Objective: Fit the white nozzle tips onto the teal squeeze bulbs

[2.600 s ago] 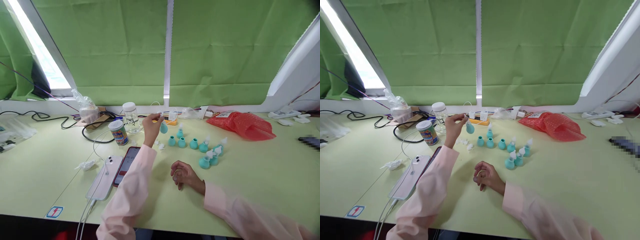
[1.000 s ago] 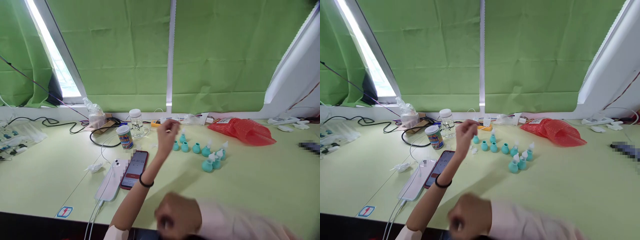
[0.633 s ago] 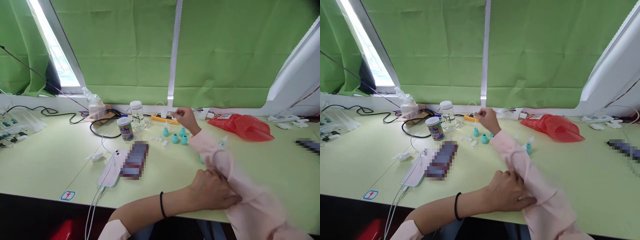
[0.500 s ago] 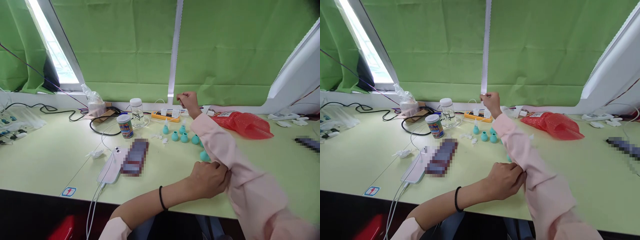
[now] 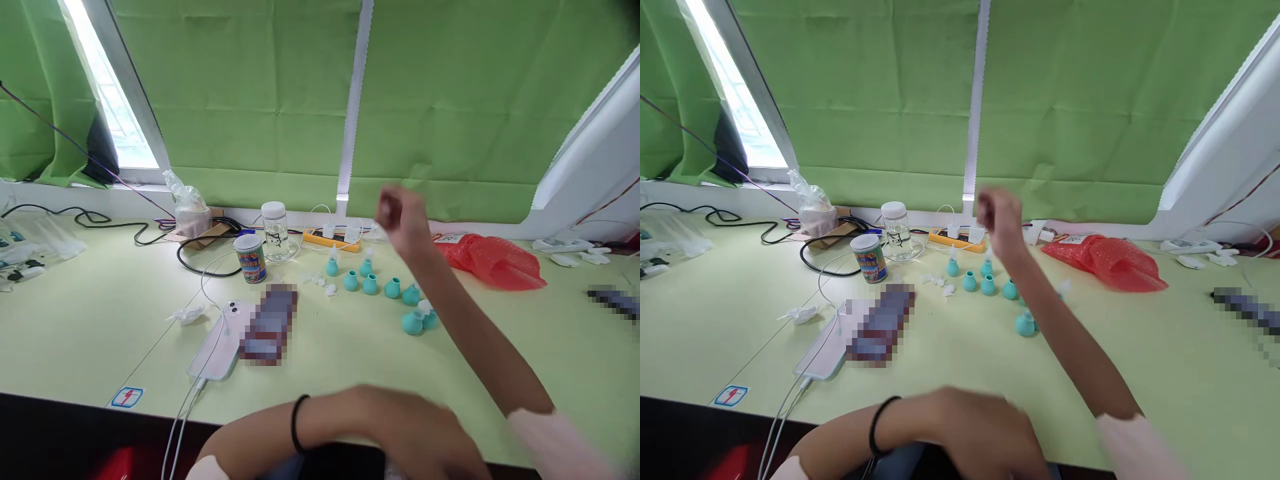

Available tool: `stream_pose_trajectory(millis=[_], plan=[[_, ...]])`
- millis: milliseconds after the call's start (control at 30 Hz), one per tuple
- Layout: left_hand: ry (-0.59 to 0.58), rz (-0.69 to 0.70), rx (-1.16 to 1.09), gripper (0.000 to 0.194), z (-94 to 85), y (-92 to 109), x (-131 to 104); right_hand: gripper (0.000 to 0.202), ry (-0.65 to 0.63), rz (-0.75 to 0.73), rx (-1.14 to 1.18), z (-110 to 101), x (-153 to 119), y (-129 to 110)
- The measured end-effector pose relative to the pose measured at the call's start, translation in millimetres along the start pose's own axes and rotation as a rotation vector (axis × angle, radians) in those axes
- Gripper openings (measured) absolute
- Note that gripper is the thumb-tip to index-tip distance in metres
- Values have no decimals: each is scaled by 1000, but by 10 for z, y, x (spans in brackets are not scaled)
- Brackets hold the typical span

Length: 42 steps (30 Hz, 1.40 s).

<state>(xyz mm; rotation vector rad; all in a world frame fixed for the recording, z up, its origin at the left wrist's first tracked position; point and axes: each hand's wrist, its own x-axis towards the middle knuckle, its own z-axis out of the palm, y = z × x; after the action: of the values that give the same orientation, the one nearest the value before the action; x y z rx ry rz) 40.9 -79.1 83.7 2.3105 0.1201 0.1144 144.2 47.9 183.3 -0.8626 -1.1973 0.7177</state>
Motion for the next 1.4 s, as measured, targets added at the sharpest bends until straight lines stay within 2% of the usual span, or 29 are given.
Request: stream_pose_trajectory(millis=[33, 67, 133, 167, 233, 267, 300, 367, 467, 567, 733, 900, 967, 1100, 1233, 1400], plan=[[-73, 24, 19, 9, -162, -117, -47, 24, -84, -72, -101, 32, -286, 27], [-171, -16, 105, 9, -318, -249, -105, 20, -193, -116, -239, 44, -559, 99], [-175, -247, 204, 17, -554, -536, -231, 15, -256, -285, -508, -4, -1005, 365], [-75, -376, 299, 18, -612, -685, -284, 13, -240, -375, -604, -60, -1162, 544], [385, -647, 623, 25, -602, -970, -334, 8, -295, -442, -739, -203, -1347, 928], [551, -726, 723, 30, -548, -1101, -328, 6, -354, -463, -799, -276, -1392, 1105], [645, -732, 799, 35, -476, -1220, -305, 6, -390, -468, -856, -339, -1416, 1257], [709, -679, 896, 47, -327, -1420, -232, 11, -418, -478, -924, -425, -1433, 1464], [680, -672, 878, 54, -190, -1619, -145, 20, -415, -483, -974, -457, -1441, 1550], [656, -731, 807, 56, -174, -1702, -135, 28, -458, -433, -1029, -443, -1449, 1529], [667, -682, 652, 58, -233, -1694, -185, 40, -582, -322, -1105, -455, -1441, 1595], [902, -545, 423, 45, -283, -1719, -189, 47, -629, -230, -1167, -455, -1421, 1648], [974, -531, 380, 41, -296, -1717, -179, 47, -671, -195, -1198, -443, -1417, 1631], [1064, -610, 543, 39, -327, -1662, -160, 47, -717, -164, -1233, -425, -1410, 1578], [1009, -643, 766, 47, -414, -1698, -156, 47, -710, -174, -1240, -425, -1402, 1554], [869, -801, 834, 58, -532, -1904, -167, 48, -655, -215, -1250, -423, -1408, 1559]])
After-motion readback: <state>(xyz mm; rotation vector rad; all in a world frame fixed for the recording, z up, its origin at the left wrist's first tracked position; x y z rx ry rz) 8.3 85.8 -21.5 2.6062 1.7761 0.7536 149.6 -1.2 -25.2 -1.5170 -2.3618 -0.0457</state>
